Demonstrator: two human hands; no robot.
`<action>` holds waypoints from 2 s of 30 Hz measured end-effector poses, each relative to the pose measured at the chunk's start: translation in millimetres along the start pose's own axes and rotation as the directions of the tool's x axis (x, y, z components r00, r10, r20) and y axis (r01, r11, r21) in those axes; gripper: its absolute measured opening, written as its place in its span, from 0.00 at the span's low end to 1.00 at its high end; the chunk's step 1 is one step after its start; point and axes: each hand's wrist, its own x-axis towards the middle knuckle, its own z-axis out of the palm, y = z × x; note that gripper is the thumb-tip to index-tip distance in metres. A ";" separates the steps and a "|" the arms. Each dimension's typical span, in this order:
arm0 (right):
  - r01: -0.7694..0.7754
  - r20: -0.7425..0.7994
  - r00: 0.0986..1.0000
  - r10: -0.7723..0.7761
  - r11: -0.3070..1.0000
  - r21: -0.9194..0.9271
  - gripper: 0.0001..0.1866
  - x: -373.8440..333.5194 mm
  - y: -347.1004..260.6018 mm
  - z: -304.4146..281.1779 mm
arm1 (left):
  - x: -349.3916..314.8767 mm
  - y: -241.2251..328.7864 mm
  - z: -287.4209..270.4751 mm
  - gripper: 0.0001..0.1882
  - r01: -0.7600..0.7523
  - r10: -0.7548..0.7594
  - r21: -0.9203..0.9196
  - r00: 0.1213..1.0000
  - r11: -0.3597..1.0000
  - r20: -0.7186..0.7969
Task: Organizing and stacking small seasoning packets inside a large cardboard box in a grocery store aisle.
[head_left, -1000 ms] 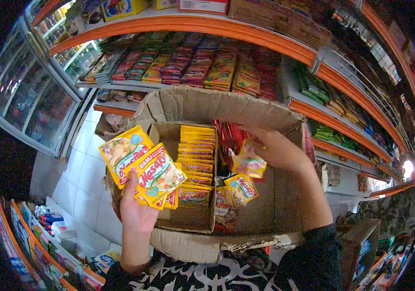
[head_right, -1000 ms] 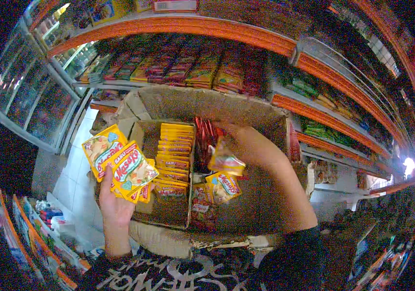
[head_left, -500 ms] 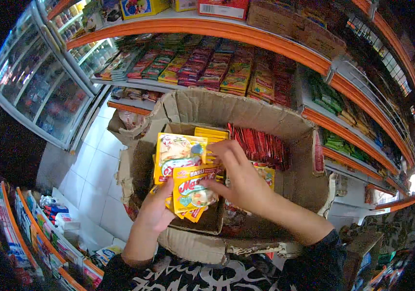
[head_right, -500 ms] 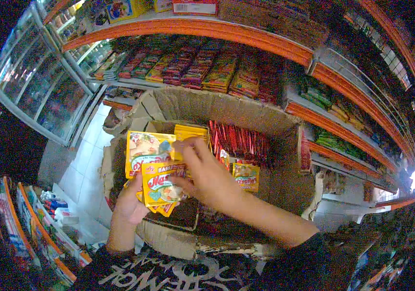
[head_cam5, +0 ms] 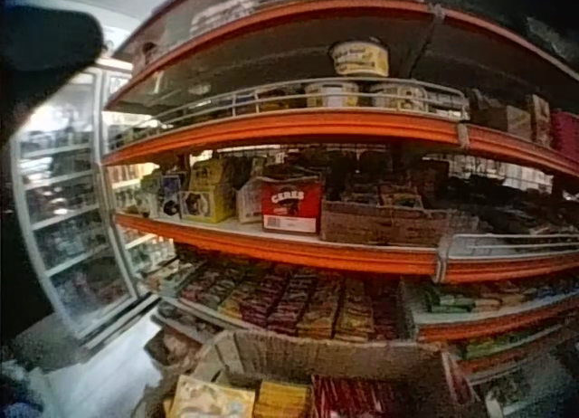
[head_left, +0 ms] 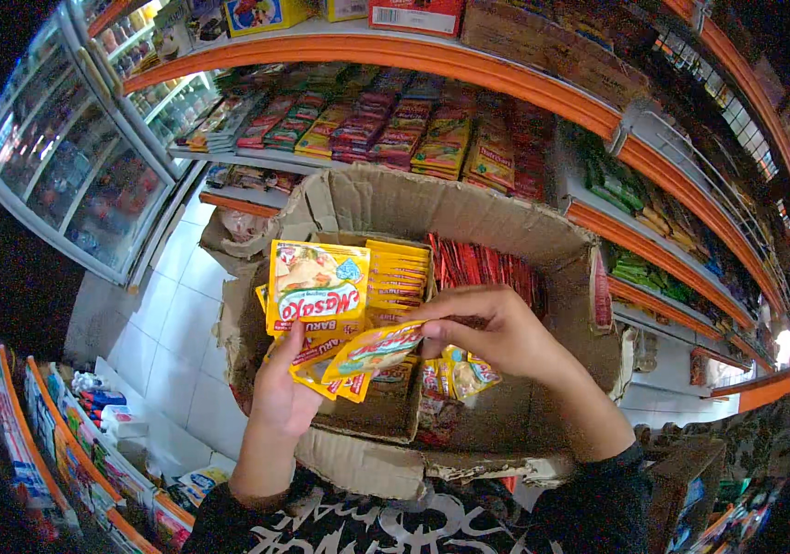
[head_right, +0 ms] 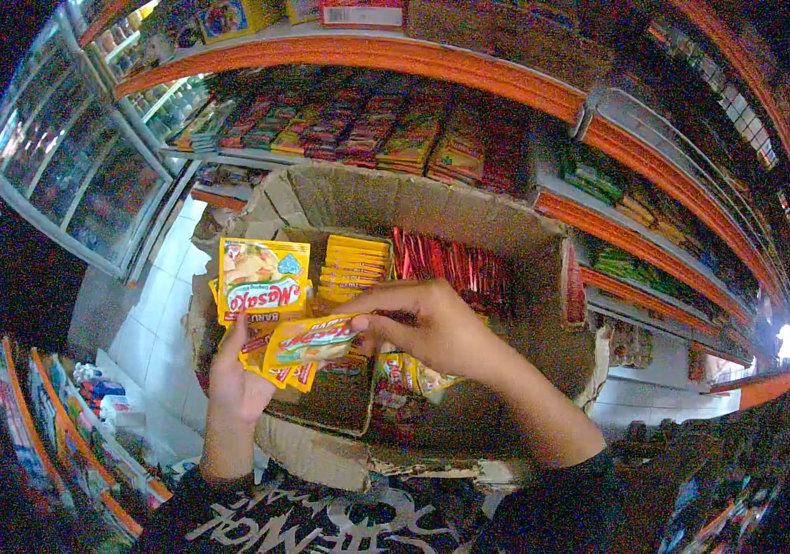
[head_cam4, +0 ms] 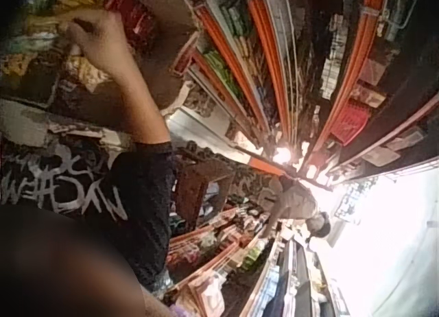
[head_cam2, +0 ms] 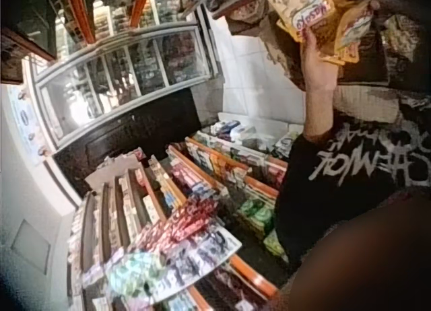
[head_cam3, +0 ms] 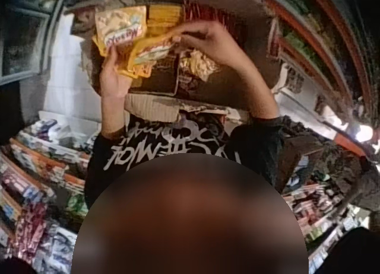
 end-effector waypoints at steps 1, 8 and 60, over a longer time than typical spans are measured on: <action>0.099 -0.042 0.994 -0.102 0.993 -0.063 0.10 2.8 4.1 5.1 | 1.4 -1.4 -5.3 0.24 0.004 -0.003 0.007 0.999 1.000 -0.038; 0.424 -0.088 0.827 -0.556 0.718 -0.552 0.22 9.3 11.7 44.6 | 3.3 -0.7 -1.7 0.26 0.042 -0.039 -0.087 0.998 0.995 0.042; 0.182 0.001 0.980 -0.197 0.903 -0.389 0.08 9.0 43.5 29.7 | -4.2 3.7 -11.4 0.25 -0.542 0.535 -0.099 0.840 0.834 -0.093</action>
